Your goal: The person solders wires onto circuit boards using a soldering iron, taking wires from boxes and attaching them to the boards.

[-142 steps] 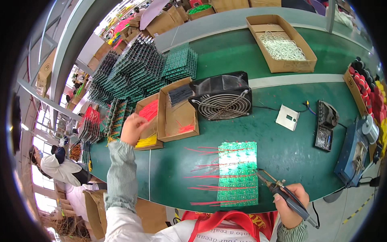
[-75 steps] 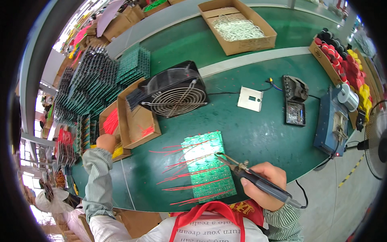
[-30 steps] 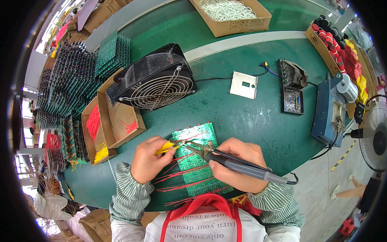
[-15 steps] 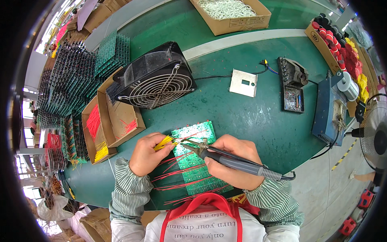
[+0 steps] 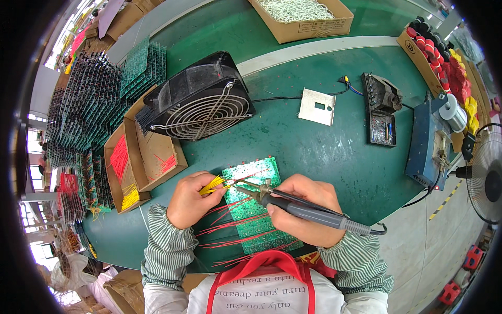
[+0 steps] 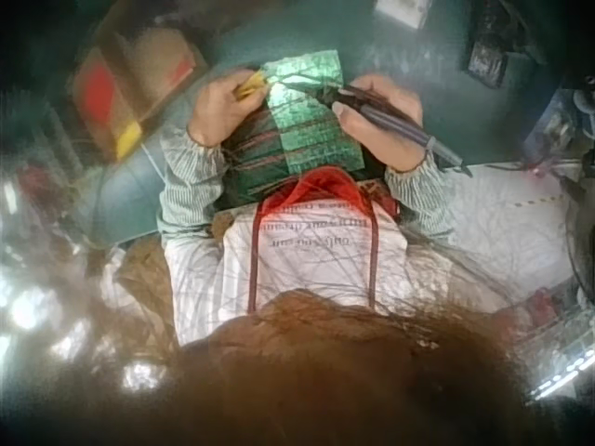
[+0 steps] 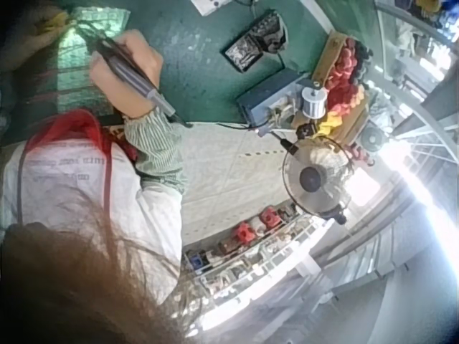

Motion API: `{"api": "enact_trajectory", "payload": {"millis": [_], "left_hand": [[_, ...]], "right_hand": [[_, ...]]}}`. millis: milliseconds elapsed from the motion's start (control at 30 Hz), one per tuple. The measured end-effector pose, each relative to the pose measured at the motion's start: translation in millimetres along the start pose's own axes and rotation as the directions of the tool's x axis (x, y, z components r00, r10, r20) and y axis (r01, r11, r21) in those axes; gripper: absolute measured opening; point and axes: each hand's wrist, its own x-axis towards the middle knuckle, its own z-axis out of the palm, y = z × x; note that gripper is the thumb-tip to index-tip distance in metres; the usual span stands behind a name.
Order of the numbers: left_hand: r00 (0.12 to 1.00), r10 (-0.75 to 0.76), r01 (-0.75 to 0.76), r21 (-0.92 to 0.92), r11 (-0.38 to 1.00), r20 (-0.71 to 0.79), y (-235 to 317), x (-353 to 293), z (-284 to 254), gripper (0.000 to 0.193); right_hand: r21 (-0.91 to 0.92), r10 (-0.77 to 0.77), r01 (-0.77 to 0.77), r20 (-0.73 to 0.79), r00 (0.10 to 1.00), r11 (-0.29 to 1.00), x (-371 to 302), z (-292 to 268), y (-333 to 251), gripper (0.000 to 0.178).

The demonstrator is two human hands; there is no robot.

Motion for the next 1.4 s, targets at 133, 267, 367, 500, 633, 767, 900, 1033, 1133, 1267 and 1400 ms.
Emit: {"api": "enact_trajectory", "payload": {"millis": [133, 267, 367, 500, 633, 767, 900, 1033, 1133, 1267, 1400], "left_hand": [[0.999, 0.035, -0.033, 0.083, 0.996, -0.020, 1.2, -5.5, -5.1, 0.015], [0.882, 0.105, 0.125, 0.443, 0.888, -0.460, 1.7, -11.3, -35.0, 0.013], [0.899, 0.156, 0.047, 0.444, 0.895, -0.409, 21.0, -11.5, -36.7, 0.014], [0.984, 0.121, -0.103, 0.141, 0.985, -0.128, 27.5, 0.0, 0.0, 0.014], [0.997, 0.065, -0.063, 0.062, 0.996, -0.043, 18.4, 7.2, 10.1, 0.013], [0.998, 0.062, -0.059, 0.086, 0.995, -0.028, 17.7, 10.6, 13.1, 0.013], [0.998, 0.053, -0.051, 0.101, 0.994, -0.018, 19.0, 12.0, 13.1, 0.013], [1.000, 0.029, -0.029, 0.100, 0.995, -0.006, 20.8, 12.8, 11.9, 0.014], [0.996, 0.087, -0.081, 0.150, 0.985, -0.034, 19.2, 10.4, 9.5, 0.013], [0.919, 0.154, 0.021, 0.433, 0.901, -0.364, 14.1, 11.0, -22.8, 0.012], [0.926, 0.167, -0.022, 0.395, 0.918, -0.337, 27.0, 12.8, -13.4, 0.013]], "right_hand": [[-0.033, -0.039, 0.038, -0.019, 0.999, 0.999, -3.7, -5.1, -3.2, 0.019], [-0.061, -0.038, 0.036, -0.030, 0.999, 0.998, -8.1, -10.8, -1.7, 0.018], [-0.090, -0.032, 0.029, -0.028, 0.999, 0.996, -9.3, -14.0, -2.1, 0.018], [-0.066, -0.012, 0.008, -0.055, 0.998, 0.998, -9.1, -14.5, -2.2, 0.017], [-0.048, -0.015, 0.013, -0.058, 0.998, 0.999, -8.9, -13.8, -0.1, 0.017], [-0.052, -0.012, 0.009, -0.046, 0.999, 0.999, -7.5, -14.5, 1.0, 0.018], [-0.049, 0.013, -0.014, -0.029, 0.999, 0.999, -5.3, -14.7, 3.9, 0.018], [-0.071, -0.028, 0.025, -0.034, 0.999, 0.997, -5.0, -17.5, 1.5, 0.018], [-0.067, -0.031, 0.028, -0.051, 0.998, 0.997, -6.8, -21.1, -1.7, 0.018], [-0.099, -0.025, 0.017, -0.081, 0.996, 0.995, -11.2, -26.7, 0.3, 0.018], [-0.117, -0.018, 0.006, -0.106, 0.994, 0.993, -13.1, -32.0, 1.4, 0.017]]}}
